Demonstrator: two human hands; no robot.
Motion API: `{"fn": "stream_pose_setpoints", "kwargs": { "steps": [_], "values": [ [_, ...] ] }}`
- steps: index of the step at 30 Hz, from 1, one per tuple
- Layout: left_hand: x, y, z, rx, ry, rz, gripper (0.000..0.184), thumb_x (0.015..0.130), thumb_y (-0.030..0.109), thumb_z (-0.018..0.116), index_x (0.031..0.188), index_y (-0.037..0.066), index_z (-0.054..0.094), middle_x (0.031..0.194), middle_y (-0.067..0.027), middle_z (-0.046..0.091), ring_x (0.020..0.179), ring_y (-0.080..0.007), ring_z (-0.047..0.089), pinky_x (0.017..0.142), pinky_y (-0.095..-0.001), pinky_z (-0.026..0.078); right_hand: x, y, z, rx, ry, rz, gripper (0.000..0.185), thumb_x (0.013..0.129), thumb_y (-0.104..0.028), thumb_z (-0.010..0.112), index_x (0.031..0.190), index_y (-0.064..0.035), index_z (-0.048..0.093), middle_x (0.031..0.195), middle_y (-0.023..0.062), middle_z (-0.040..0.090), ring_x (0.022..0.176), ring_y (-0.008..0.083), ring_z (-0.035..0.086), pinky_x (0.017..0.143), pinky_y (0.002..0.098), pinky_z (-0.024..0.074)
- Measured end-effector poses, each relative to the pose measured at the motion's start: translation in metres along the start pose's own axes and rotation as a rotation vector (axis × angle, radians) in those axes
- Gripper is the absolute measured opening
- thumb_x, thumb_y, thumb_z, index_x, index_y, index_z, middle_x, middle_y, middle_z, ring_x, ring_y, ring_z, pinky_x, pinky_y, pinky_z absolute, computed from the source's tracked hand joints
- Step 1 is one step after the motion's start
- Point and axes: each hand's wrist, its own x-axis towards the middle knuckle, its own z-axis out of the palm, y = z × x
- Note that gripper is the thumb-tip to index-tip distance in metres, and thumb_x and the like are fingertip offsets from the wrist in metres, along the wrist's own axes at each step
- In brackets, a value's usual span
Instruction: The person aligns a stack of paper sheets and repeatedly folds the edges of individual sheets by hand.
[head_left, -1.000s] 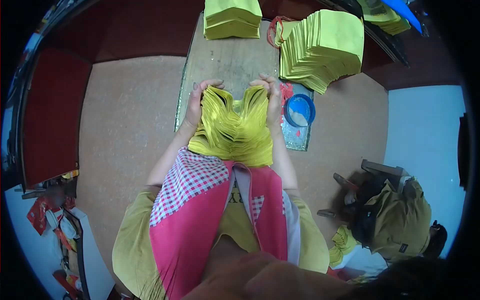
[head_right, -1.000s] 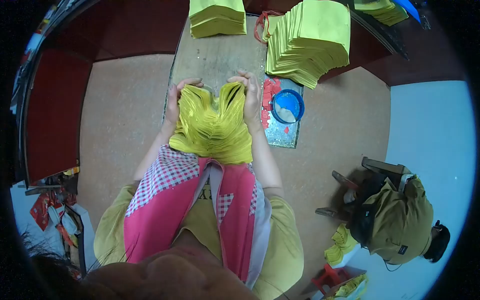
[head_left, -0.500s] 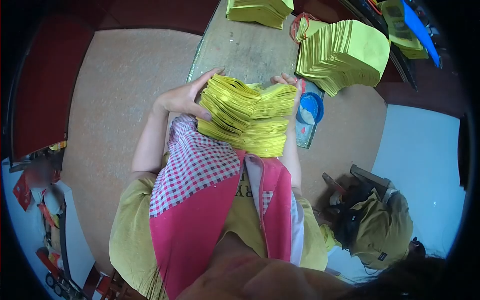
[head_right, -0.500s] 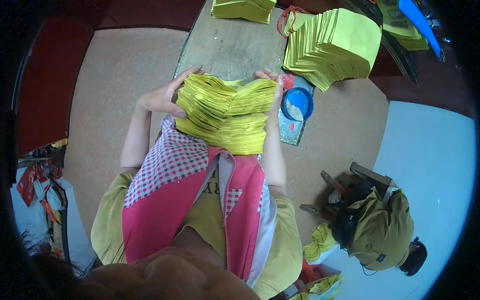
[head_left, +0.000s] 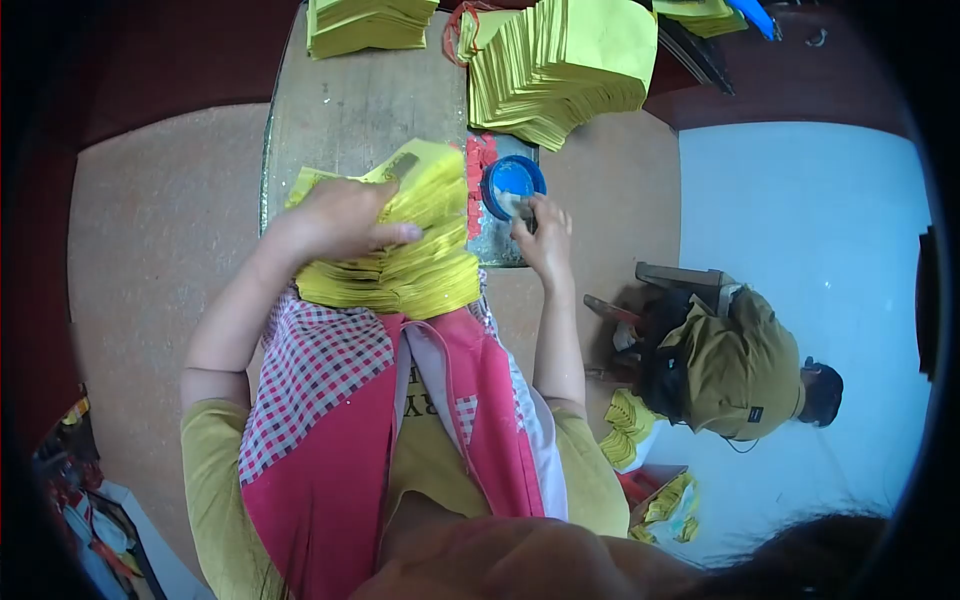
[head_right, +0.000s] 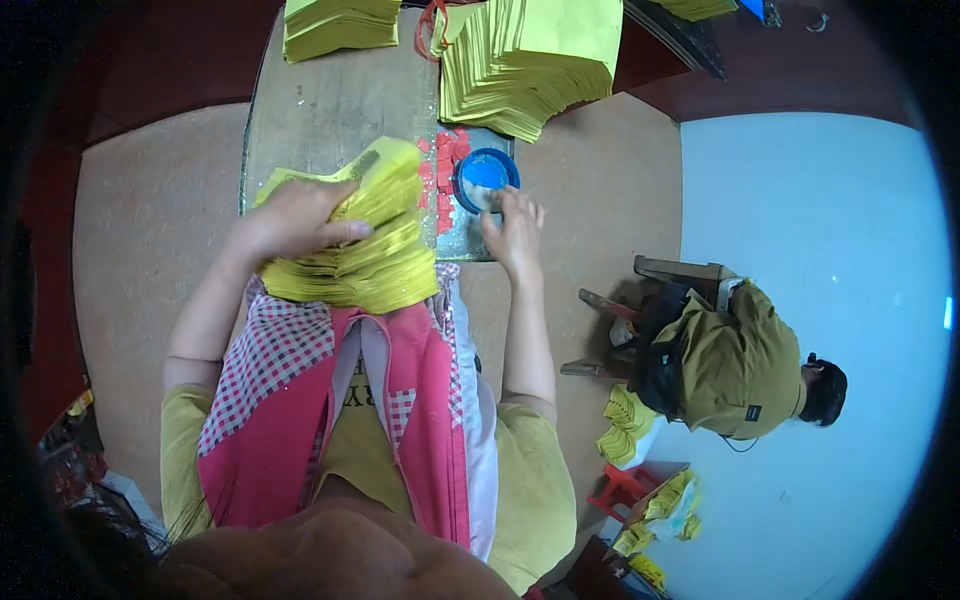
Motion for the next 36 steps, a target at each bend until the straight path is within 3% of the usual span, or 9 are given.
{"fn": "stream_pose_setpoints", "kwargs": {
  "steps": [2, 4, 16, 20, 22, 24, 29, 32, 36],
  "values": [
    [-0.010, 0.001, 0.004, 0.002, 0.002, 0.012, 0.066, 0.089, 0.056, 0.060, 0.118, -0.003, 0.055, 0.103, -0.0264, 0.067, 0.099, -0.0426, 0.064, 0.087, -0.0493, 0.050, -0.009, -0.003, 0.019, 0.016, 0.147, -0.067, 0.040, 0.081, -0.026, 0.070, 0.115, -0.0058, 0.066, 0.135, 0.0204, 0.056, 0.134, 0.0368, 0.044, 0.114, 0.0577, 0.0216],
    [-0.017, -0.001, 0.012, 0.017, 0.052, 0.032, 0.069, 0.088, 0.053, 0.062, 0.130, -0.001, 0.052, 0.109, -0.0261, 0.066, 0.103, -0.0417, 0.063, 0.089, -0.0487, 0.048, -0.004, -0.010, 0.029, 0.000, 0.152, -0.070, 0.041, 0.081, -0.027, 0.070, 0.116, -0.0061, 0.067, 0.137, 0.0209, 0.054, 0.135, 0.0380, 0.042, 0.114, 0.0592, 0.0216],
    [-0.017, -0.004, 0.021, 0.061, 0.142, 0.089, 0.075, 0.088, 0.062, 0.059, 0.129, -0.001, 0.055, 0.112, -0.0245, 0.067, 0.109, -0.0395, 0.062, 0.099, -0.0476, 0.045, 0.023, -0.023, 0.050, -0.148, 0.136, -0.038, 0.030, 0.084, -0.028, 0.070, 0.104, -0.0049, 0.068, 0.127, 0.0163, 0.061, 0.127, 0.0348, 0.049, 0.111, 0.0627, 0.0251],
    [-0.015, -0.008, 0.016, -0.017, 0.223, 0.098, 0.076, 0.089, 0.059, 0.059, 0.134, -0.001, 0.052, 0.115, -0.0242, 0.066, 0.111, -0.0400, 0.062, 0.099, -0.0460, 0.045, 0.020, -0.027, 0.047, -0.010, 0.253, 0.027, 0.029, 0.082, -0.026, 0.073, 0.100, -0.0041, 0.063, 0.127, 0.0190, 0.060, 0.125, 0.0359, 0.051, 0.111, 0.0594, 0.0276],
    [-0.013, -0.012, -0.006, -0.354, 0.082, -0.007, 0.065, 0.093, 0.044, 0.059, 0.138, -0.002, 0.049, 0.121, -0.0246, 0.064, 0.111, -0.0394, 0.062, 0.097, -0.0441, 0.047, 0.024, -0.039, 0.040, 0.059, 0.297, -0.006, 0.029, 0.081, -0.023, 0.074, 0.098, -0.0039, 0.062, 0.127, 0.0203, 0.060, 0.123, 0.0368, 0.052, 0.110, 0.0565, 0.0304],
    [-0.009, -0.021, -0.014, -0.341, 0.169, -0.009, 0.060, 0.094, 0.039, 0.057, 0.138, -0.001, 0.049, 0.118, -0.0240, 0.066, 0.109, -0.0393, 0.063, 0.095, -0.0438, 0.048, 0.032, -0.056, 0.019, 0.422, 0.385, -0.081, 0.028, 0.079, -0.016, 0.074, 0.100, -0.0034, 0.061, 0.127, 0.0228, 0.059, 0.121, 0.0384, 0.054, 0.108, 0.0497, 0.0364],
    [0.000, -0.033, -0.025, -0.245, 0.257, -0.001, 0.047, 0.096, 0.025, 0.053, 0.136, 0.000, 0.051, 0.113, -0.0208, 0.069, 0.105, -0.0392, 0.065, 0.093, -0.0453, 0.049, 0.035, -0.138, -0.056, 0.608, 0.190, -0.292, 0.025, 0.079, -0.008, 0.066, 0.102, -0.0033, 0.060, 0.128, 0.0214, 0.059, 0.124, 0.0370, 0.053, 0.109, 0.0488, 0.0354],
    [0.003, -0.037, -0.020, -0.226, 0.258, 0.023, 0.045, 0.096, 0.024, 0.052, 0.134, 0.000, 0.052, 0.111, -0.0214, 0.069, 0.103, -0.0396, 0.065, 0.092, -0.0463, 0.049, 0.039, -0.169, -0.069, 0.256, -0.099, -0.634, 0.023, 0.077, -0.012, 0.061, 0.099, -0.0038, 0.061, 0.124, 0.0160, 0.061, 0.125, 0.0324, 0.053, 0.115, 0.0533, 0.0248],
    [0.001, -0.041, -0.017, -0.213, 0.205, -0.011, 0.044, 0.096, 0.024, 0.052, 0.132, -0.001, 0.054, 0.110, -0.0224, 0.068, 0.103, -0.0397, 0.065, 0.091, -0.0467, 0.049, 0.050, -0.177, -0.060, 0.042, -0.255, -0.810, 0.023, 0.075, -0.013, 0.063, 0.096, -0.0044, 0.064, 0.114, 0.0149, 0.064, 0.115, 0.0331, 0.058, 0.112, 0.0513, 0.0302]
  ]
}}
